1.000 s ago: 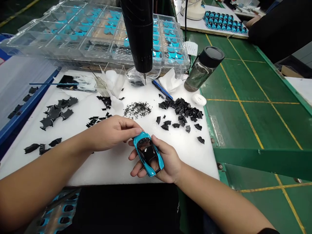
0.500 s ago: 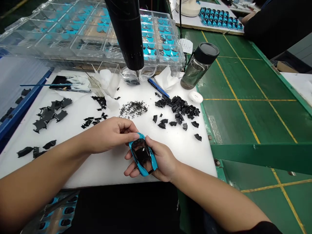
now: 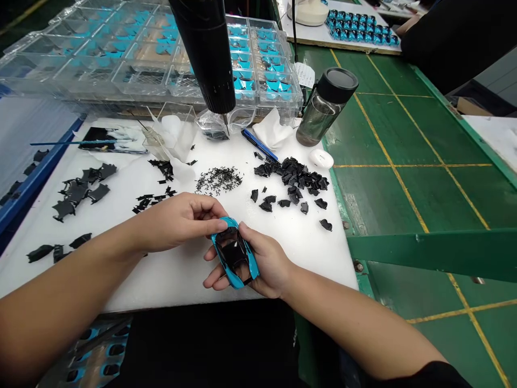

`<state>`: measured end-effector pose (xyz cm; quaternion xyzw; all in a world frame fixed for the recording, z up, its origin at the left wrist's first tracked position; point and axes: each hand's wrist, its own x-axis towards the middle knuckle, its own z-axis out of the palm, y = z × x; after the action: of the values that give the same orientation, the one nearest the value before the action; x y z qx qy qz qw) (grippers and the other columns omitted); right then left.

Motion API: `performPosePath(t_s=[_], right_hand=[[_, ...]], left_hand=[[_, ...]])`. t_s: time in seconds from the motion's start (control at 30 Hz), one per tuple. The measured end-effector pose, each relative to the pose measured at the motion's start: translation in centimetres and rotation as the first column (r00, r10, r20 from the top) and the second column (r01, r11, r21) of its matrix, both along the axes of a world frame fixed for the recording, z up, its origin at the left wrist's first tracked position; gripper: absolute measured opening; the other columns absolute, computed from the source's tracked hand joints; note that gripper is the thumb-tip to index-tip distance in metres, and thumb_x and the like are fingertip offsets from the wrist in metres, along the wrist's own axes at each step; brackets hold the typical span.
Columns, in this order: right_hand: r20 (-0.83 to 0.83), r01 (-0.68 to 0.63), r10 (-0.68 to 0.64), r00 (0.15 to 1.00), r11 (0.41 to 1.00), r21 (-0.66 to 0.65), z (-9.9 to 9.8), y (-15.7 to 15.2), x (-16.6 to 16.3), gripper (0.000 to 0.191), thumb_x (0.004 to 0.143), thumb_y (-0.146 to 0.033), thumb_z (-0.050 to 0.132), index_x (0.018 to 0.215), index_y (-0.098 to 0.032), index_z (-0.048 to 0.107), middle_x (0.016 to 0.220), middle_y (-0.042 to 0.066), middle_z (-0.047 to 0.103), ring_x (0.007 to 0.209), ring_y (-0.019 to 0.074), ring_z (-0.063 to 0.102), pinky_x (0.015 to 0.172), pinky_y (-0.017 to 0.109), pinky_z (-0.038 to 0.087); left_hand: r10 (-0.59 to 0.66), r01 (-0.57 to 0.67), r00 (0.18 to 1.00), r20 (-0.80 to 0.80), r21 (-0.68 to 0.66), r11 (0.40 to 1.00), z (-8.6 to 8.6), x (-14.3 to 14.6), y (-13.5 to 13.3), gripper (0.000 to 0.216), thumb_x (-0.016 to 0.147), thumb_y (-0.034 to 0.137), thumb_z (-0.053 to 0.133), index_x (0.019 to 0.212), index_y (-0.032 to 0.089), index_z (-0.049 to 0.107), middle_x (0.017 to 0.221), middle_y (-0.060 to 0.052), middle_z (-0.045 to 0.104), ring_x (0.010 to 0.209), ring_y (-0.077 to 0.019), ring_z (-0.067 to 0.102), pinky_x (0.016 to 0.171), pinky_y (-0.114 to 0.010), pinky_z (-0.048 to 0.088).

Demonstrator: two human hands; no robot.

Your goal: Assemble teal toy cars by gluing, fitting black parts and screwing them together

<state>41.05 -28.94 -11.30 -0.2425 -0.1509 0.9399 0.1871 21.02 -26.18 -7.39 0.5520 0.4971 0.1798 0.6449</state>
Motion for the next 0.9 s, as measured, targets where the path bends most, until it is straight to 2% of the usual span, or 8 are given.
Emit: performPosePath(t_s=[0.33, 0.5, 0.67, 0.77, 0.9], right_hand=[[0.023, -0.018, 0.018, 1.0, 1.0, -0.011, 0.09, -0.08, -0.06, 0.055, 0.105, -0.049, 0.025, 0.114, -0.009, 0.061, 0.092, 0.012, 0.071, 0.068, 0.0205, 0.076, 0.059, 0.026, 0.061], [0.005, -0.013, 0.013, 1.0, 1.0, 0.003, 0.14, -0.01, -0.03, 0.054, 0.105, -0.05, 0.027, 0.11, -0.01, 0.063, 0.098, 0.011, 0.07, 0.07, 0.0218, 0.076, 0.06, 0.027, 0.061], [0.035, -0.037, 0.036, 0.999, 0.999, 0.018, 0.36, 0.02, -0.07, 0.055, 0.104, -0.053, 0.028, 0.112, -0.01, 0.061, 0.093, 0.012, 0.07, 0.067, 0.0191, 0.075, 0.059, 0.025, 0.06], [0.033, -0.016, 0.015, 0.999, 0.999, 0.044, 0.18, -0.09, -0.11, 0.05, 0.103, -0.053, 0.033, 0.113, -0.011, 0.06, 0.098, 0.012, 0.069, 0.069, 0.0203, 0.075, 0.06, 0.028, 0.061], [0.036, 0.006, -0.009, 0.999, 0.996, 0.087, -0.06, -0.41, -0.18, 0.044, 0.102, -0.05, 0.04, 0.116, -0.012, 0.057, 0.096, 0.011, 0.069, 0.07, 0.0216, 0.076, 0.061, 0.029, 0.061]], left_hand=[[-0.049, 0.049, 0.999, 0.01, -0.025, 0.998, -0.01, 0.06, -0.2, 0.02, 0.083, 0.04, 0.068, 0.081, 0.021, 0.064, 0.063, 0.0, 0.071, 0.062, -0.0177, 0.069, 0.064, -0.028, 0.052], [-0.047, 0.047, 0.999, 0.017, -0.025, 0.999, -0.08, -0.14, -0.05, 0.022, 0.084, 0.043, 0.066, 0.084, 0.021, 0.065, 0.069, -0.001, 0.072, 0.063, -0.0174, 0.069, 0.067, -0.029, 0.052], [-0.04, 0.04, 0.999, 0.0, 0.005, 0.999, -0.26, -0.38, 0.0, 0.025, 0.086, 0.045, 0.063, 0.085, 0.021, 0.066, 0.072, -0.001, 0.073, 0.068, -0.0176, 0.069, 0.069, -0.03, 0.053], [-0.039, 0.039, 0.999, 0.016, -0.002, 0.999, -0.3, -0.27, -0.12, 0.024, 0.085, 0.045, 0.065, 0.084, 0.021, 0.065, 0.072, -0.001, 0.073, 0.065, -0.0174, 0.069, 0.067, -0.03, 0.053], [-0.047, 0.048, 0.999, -0.021, 0.026, 0.999, 0.09, 0.1, -0.4, 0.019, 0.086, 0.041, 0.065, 0.083, 0.022, 0.063, 0.062, 0.001, 0.07, 0.059, -0.0169, 0.068, 0.061, -0.027, 0.05]])
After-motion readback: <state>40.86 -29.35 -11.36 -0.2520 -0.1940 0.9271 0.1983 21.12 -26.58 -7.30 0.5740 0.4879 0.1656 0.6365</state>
